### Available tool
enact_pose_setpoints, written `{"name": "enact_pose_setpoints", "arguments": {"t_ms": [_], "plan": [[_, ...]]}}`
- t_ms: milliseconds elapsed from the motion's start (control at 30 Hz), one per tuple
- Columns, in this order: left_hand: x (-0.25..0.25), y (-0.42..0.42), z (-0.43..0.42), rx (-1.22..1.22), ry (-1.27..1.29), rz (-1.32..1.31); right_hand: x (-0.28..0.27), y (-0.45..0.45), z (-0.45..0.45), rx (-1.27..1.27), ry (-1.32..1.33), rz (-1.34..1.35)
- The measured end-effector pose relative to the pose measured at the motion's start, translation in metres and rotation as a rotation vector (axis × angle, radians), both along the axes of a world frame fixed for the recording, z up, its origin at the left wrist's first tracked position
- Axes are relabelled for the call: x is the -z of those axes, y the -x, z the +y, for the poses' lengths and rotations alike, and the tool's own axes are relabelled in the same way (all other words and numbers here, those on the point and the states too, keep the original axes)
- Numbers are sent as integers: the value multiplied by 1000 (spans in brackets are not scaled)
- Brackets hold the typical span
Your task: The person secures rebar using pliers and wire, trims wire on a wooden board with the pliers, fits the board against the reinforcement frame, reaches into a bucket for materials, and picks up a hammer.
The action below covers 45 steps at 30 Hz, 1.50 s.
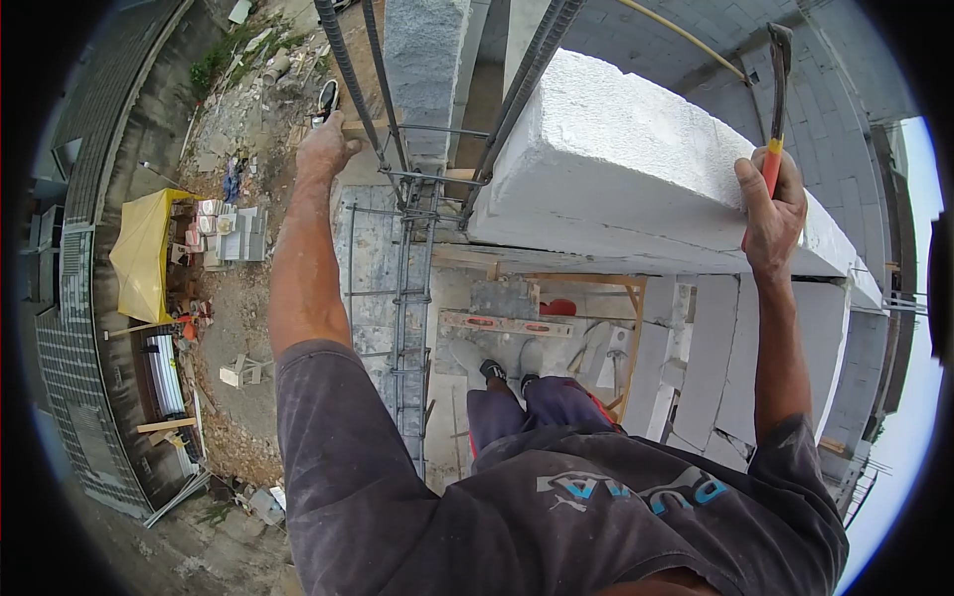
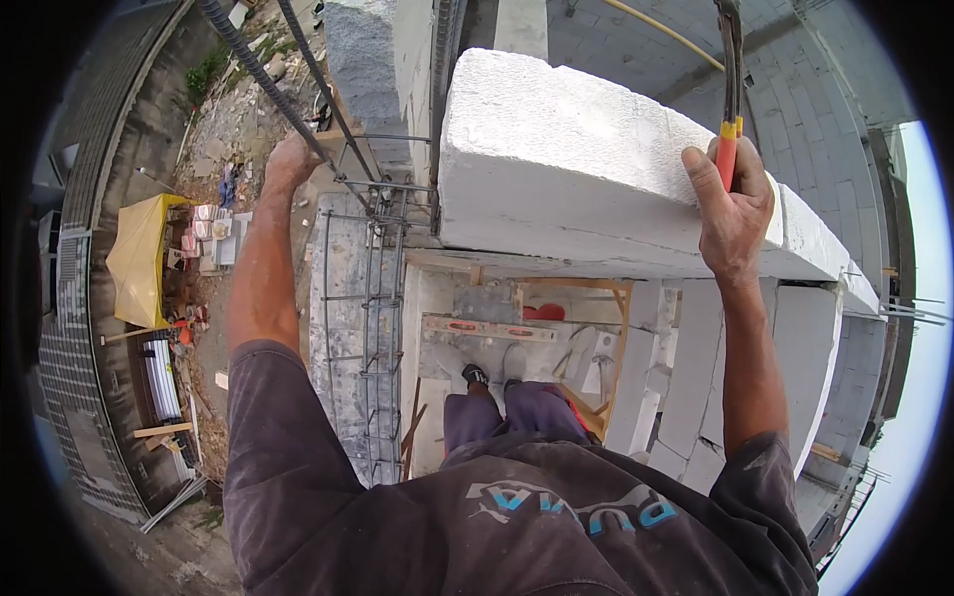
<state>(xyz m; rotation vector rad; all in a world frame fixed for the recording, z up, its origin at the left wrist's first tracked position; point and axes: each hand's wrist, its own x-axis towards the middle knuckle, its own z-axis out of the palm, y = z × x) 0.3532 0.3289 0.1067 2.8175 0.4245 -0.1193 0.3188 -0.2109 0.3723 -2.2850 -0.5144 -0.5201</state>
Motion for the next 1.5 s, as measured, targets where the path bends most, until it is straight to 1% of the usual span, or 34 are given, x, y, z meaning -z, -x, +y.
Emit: {"name": "enact_pose_setpoints", "arguments": {"t_ms": [67,300,500,567,700,800,900,967,1033,1100,1167,1233,1300,1367,1467,1500], "plan": [[8,-4,4,19,-13,7,0,0,-1,3,-5,0],[-5,0,-2,-14,18,38,1,-2,-3,-10,14,-23],[-2,1,-3,-12,-11,10,2,-2,-5,5,14,-6],[0,4,-5,-48,-16,23,2,-3,-7,2,16,-9],[-31,25,-23,-206,9,67,2,-2,-8,-24,-3,-4],[-31,50,-12,-402,31,-108,1,-2,-8,-54,-39,16],[-24,89,16,-587,202,-379,3,0,-8,-58,-84,18],[-7,120,41,-767,385,-580,4,0,-8,-40,-122,22],[-41,165,22,-862,530,-679,7,-3,-12,-42,-173,4],[-34,214,12,-1053,969,-887,8,-4,-12,-54,-260,-11],[-73,263,-38,-1332,1286,-793,7,-3,-12,-68,-373,-27],[-61,317,-69,-1255,1696,-792,9,-5,-15,-44,-463,2],[-53,356,-112,-1219,1957,-818,12,-5,-22,-34,-555,40],[-47,388,-154,-1253,2205,-848,14,-7,-27,-49,-653,82],[-37,426,-217,-1024,2376,-933,2,-6,-30,-81,-769,139],[-37,431,-236,-1021,2366,-940,1,-5,-33,-76,-783,167]]}}
